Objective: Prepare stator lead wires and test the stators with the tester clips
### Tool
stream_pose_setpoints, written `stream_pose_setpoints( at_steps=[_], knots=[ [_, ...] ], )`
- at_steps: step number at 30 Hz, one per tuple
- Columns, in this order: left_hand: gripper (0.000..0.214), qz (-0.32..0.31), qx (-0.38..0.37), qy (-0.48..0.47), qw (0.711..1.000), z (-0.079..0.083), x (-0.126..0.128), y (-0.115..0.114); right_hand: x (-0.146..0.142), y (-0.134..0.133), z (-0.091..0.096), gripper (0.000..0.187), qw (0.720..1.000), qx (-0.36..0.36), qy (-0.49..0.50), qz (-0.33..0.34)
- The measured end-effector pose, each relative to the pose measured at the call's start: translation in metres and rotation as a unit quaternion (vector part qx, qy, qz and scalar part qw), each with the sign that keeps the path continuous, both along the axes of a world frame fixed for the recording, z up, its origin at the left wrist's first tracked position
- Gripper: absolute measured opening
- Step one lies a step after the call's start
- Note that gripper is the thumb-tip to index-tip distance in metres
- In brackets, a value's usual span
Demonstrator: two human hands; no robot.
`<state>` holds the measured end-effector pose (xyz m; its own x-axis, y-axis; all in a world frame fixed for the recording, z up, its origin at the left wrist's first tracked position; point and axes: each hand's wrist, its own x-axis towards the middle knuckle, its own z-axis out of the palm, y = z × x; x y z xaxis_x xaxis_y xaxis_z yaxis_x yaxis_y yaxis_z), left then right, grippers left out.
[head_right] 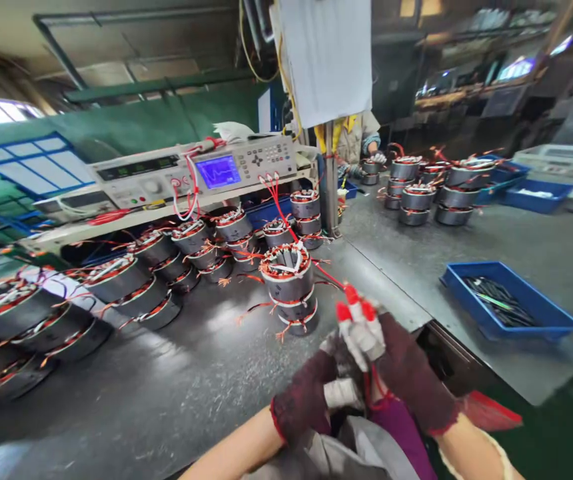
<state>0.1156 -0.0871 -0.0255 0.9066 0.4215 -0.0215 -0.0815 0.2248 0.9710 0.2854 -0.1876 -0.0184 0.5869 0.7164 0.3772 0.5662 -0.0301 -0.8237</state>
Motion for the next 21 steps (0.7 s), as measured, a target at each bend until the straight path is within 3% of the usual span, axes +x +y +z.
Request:
stream_pose_setpoints(
  at_steps=[3,6,8,10,12,15,18,21],
  knots=[
    [0.064,0.047,-0.112,-0.086,0.989,0.019,0.004,-0.009,-0.017,0.013,0.024,0.052,0.997,0.036,-0.074,0.012],
    [0.064,0.089,-0.159,-0.072,0.981,0.025,-0.016,-0.001,0.006,0.036,0.028,0.054,0.977,0.004,-0.19,-0.092],
    [0.067,0.071,-0.152,-0.042,0.985,0.025,-0.041,0.005,0.025,0.056,0.024,0.052,0.956,-0.049,-0.25,-0.149],
    [0.052,0.048,-0.119,-0.006,0.992,0.025,-0.068,0.009,0.037,0.074,0.019,0.051,0.943,-0.077,-0.28,-0.164],
    [0.037,0.035,-0.089,0.009,0.995,0.029,-0.091,0.011,0.041,0.091,0.017,0.052,0.94,-0.066,-0.289,-0.168],
    [0.033,0.03,-0.113,-0.015,0.993,0.038,-0.112,0.012,0.039,0.106,0.02,0.056,0.942,-0.016,-0.29,-0.167],
    [0.03,0.06,-0.135,-0.047,0.988,0.046,-0.122,0.017,0.038,0.104,0.024,0.06,0.949,-0.023,-0.275,-0.15],
    [0.033,0.142,-0.07,-0.038,0.987,0.051,-0.127,0.029,0.032,0.082,0.032,0.06,0.946,-0.058,-0.284,-0.145]
  ],
)
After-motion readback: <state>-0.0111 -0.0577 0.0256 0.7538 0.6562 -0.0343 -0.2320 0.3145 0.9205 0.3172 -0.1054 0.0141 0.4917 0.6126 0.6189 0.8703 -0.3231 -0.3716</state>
